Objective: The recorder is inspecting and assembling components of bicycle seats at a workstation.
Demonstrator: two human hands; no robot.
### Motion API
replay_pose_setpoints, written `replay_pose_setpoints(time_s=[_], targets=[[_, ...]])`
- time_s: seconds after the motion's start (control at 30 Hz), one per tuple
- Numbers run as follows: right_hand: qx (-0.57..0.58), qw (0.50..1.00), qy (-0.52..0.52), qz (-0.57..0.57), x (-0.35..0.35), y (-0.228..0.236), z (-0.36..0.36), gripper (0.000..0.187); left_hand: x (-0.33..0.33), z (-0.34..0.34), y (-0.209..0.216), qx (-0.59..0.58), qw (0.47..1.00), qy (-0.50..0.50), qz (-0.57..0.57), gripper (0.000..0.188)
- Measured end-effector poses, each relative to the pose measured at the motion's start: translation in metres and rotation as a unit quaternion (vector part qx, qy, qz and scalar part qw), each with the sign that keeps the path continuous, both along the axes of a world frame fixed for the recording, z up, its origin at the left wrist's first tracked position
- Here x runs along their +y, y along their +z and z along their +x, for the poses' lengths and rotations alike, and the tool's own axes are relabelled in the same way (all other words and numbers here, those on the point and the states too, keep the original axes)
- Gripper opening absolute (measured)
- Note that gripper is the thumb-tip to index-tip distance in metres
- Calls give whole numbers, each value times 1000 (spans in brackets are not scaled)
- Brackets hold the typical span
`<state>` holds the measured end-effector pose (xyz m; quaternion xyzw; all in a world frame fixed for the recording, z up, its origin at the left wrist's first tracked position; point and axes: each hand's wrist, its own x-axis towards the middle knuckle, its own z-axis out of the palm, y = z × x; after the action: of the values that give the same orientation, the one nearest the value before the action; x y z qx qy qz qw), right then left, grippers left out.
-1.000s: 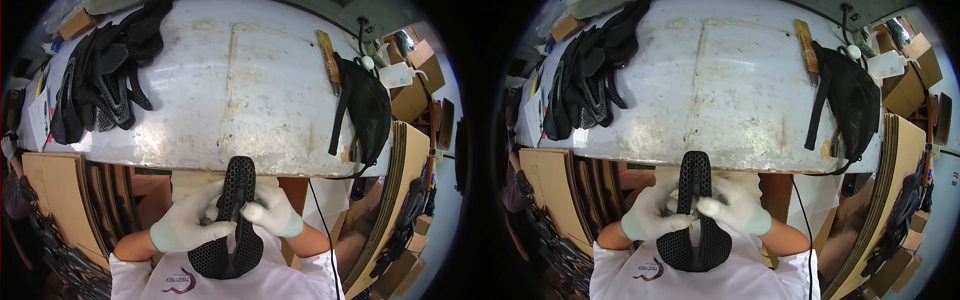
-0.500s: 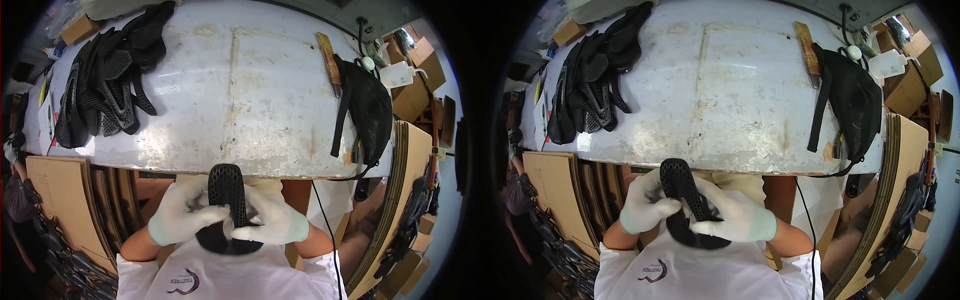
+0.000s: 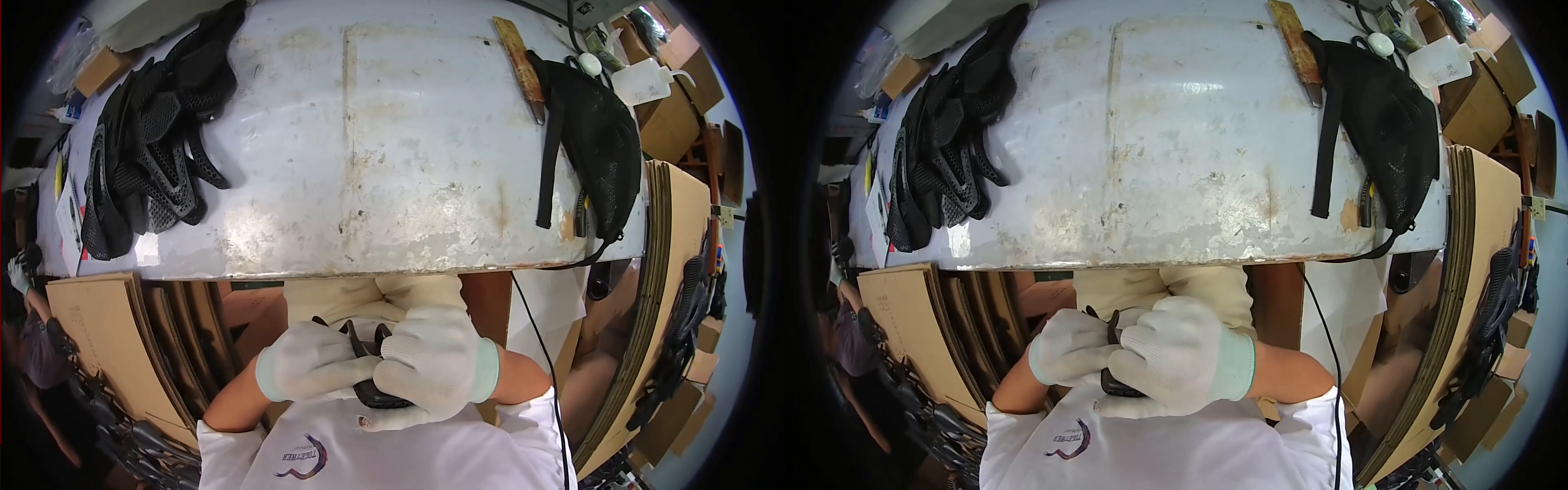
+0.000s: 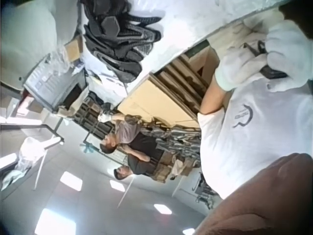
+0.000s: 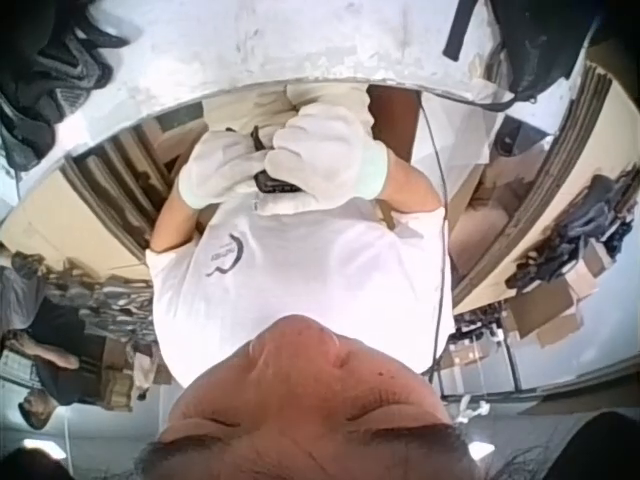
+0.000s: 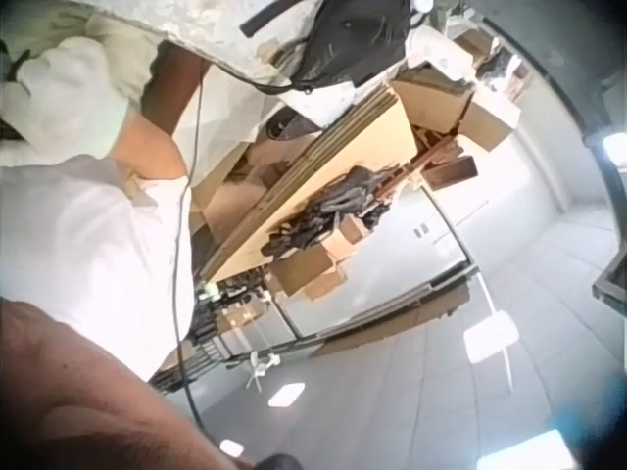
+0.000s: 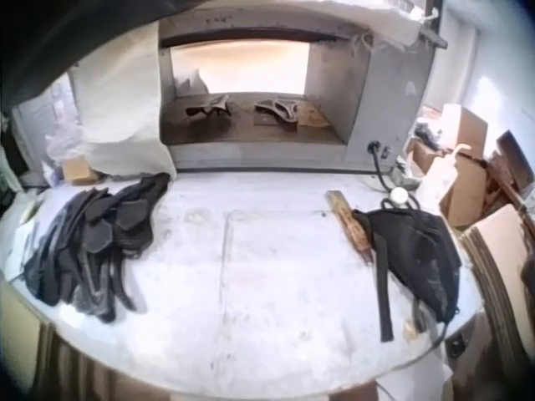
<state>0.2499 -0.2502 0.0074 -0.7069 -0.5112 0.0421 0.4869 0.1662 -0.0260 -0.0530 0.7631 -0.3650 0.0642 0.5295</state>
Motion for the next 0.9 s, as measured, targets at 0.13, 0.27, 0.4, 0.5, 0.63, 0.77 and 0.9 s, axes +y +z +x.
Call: replay_pose_setpoints(time_s=[0.13,0.27,0.4,0.5,0.63,0.77,0.9], targets=[[-2,999,-14,31,3,-2,-1,42,-2,3,3,-5,1000,16,-15,38],[-9,999,-20,27,1,-6,-4,43,-1,12,32,-3,998,42,55,37],[-3,999,-19,49,0,-18,-9,39,-7,6,42,-7,988,127,83,41],[29,998,-18,61,1,-22,-7,43,0,4,52,14,983,128,128,41],[63,995,-54,62,5,-25,-15,47,6,3,58,-22,974,143,177,45],[49,998,-26,39,3,-21,-8,46,3,3,55,-62,970,155,179,46],[-4,1000,4,16,-3,-24,-8,45,-6,4,61,-42,973,158,164,42]])
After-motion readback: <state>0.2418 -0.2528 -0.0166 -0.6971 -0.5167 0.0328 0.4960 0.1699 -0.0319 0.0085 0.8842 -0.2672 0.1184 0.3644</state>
